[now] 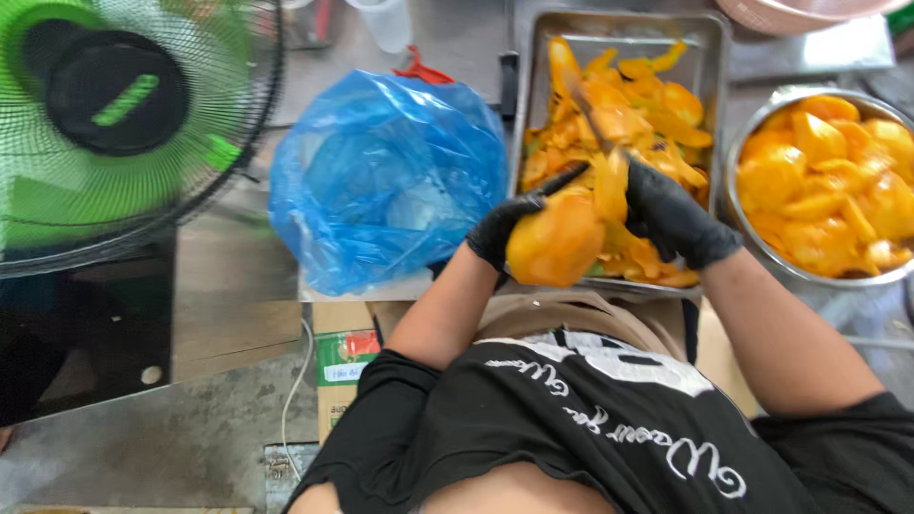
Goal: The person peels mangoes using a knife and cuts the fruit into slices, placing the slices into a metal bowl.
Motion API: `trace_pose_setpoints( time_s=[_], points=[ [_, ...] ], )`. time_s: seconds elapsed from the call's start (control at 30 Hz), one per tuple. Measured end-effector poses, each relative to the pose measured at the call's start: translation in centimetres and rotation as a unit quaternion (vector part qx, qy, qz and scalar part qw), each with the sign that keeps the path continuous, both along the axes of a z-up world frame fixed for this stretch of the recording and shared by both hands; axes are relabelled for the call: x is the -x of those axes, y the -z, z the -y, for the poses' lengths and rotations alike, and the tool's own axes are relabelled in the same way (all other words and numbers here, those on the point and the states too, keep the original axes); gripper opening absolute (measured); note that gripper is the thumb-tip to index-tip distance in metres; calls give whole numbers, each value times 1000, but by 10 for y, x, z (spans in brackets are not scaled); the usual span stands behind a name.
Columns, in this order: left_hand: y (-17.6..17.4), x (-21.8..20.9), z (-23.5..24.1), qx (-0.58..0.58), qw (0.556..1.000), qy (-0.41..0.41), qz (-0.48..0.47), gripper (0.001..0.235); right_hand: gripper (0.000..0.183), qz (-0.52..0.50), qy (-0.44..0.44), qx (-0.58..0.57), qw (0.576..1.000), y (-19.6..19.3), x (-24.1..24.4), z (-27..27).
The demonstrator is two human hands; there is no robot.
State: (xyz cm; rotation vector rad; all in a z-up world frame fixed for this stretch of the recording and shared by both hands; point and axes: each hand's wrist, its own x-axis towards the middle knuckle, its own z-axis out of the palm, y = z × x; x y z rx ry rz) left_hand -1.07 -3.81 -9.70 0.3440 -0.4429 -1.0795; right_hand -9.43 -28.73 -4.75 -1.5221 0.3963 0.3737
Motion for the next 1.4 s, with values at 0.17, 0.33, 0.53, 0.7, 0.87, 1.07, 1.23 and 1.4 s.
trace_pose_setpoints(
  time_s=[0.17,0.33,0.53,0.7,0.87,1.07,1.23,1.4],
  points=[
    [31,23,13,-23,999,-4,-48,79,56,-74,37,-423,902,32,7,26],
    [60,46,9,-36,990,-28,-133,77,41,-152,138,-391,897,48,43,5],
    [21,61,-1,-24,986,-19,-165,75,39,-115,136,-488,854,37,52,8],
    [14,76,4,-20,979,-16,-202,74,47,-57,106,-541,832,47,66,-9],
    [32,73,13,-31,975,-20,-219,73,41,-46,191,-400,895,25,62,-4],
    [35,35,18,-53,969,-15,-239,73,56,32,137,-92,986,25,63,12],
    [26,22,6,-39,964,-57,-255,72,73,197,-112,630,743,-28,65,27],
    [28,19,2,-21,955,-102,-277,72,81,-21,-160,653,740,-103,58,15]
  ],
)
